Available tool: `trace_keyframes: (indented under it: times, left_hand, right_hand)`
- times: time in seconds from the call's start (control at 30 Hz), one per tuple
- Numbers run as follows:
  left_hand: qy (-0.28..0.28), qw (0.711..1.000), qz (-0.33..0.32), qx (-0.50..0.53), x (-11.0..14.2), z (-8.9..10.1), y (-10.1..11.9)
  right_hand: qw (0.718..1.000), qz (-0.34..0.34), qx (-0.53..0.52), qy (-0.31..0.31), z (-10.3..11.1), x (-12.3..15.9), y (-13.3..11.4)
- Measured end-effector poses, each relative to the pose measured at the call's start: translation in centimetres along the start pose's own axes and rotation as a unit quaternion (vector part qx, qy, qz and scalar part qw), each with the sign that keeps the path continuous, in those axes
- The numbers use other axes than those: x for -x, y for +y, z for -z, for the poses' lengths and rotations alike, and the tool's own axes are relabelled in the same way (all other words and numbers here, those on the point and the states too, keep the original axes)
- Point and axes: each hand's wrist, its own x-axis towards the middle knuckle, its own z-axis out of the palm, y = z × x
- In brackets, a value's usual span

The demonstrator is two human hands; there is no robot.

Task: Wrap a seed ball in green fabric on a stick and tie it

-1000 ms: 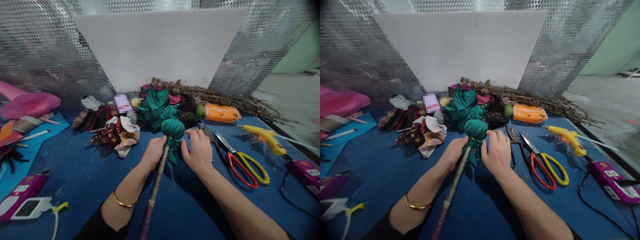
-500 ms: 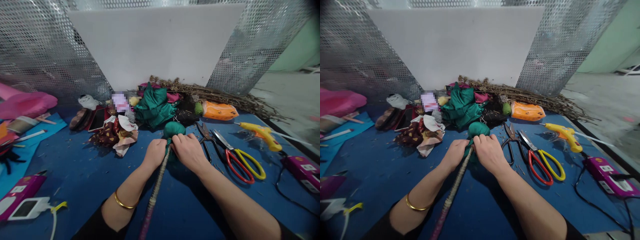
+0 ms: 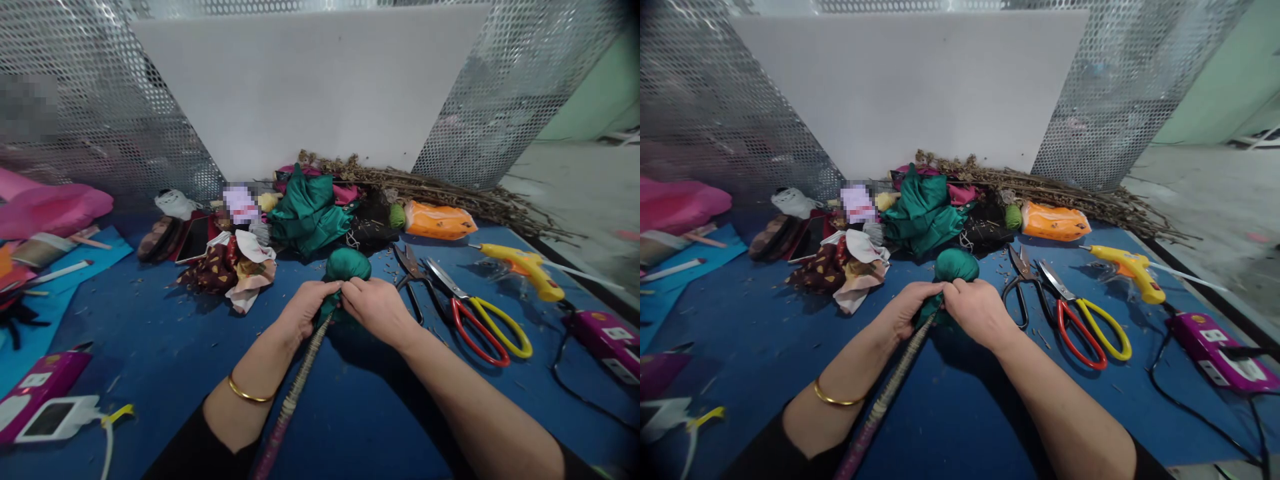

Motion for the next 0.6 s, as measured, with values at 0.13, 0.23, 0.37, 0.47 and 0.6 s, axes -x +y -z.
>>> trace_keyframes:
  times: [0.13,0.23,0.37,0.47,0.6]
  left_hand:
    - [0.026,0.999,-0.011,0.029,-0.2,-0.3,-0.4]
    - [0.039,0.997,-0.036,0.059,-0.2,-0.6,-0.8]
    - [0.047,0.996,-0.045,0.068,-0.2,-0.6,-1.0]
    - [0.050,0.995,-0.046,0.073,-0.2,-0.5,-1.0]
    - [0.055,0.994,-0.060,0.070,-0.4,-0.5,-1.1]
  right_hand:
    - [0.999,0.031,-0.006,-0.032,0.1,0.0,-0.2]
    - [0.998,0.030,-0.022,-0.052,-0.1,-0.1,-0.6]
    - [0.997,0.040,-0.050,-0.039,-0.6,-0.2,-1.1]
    - [0.997,0.047,-0.059,-0.016,-0.9,-0.1,-1.5]
    - [0.997,0.047,-0.058,0.000,-1.1,0.0,-1.8]
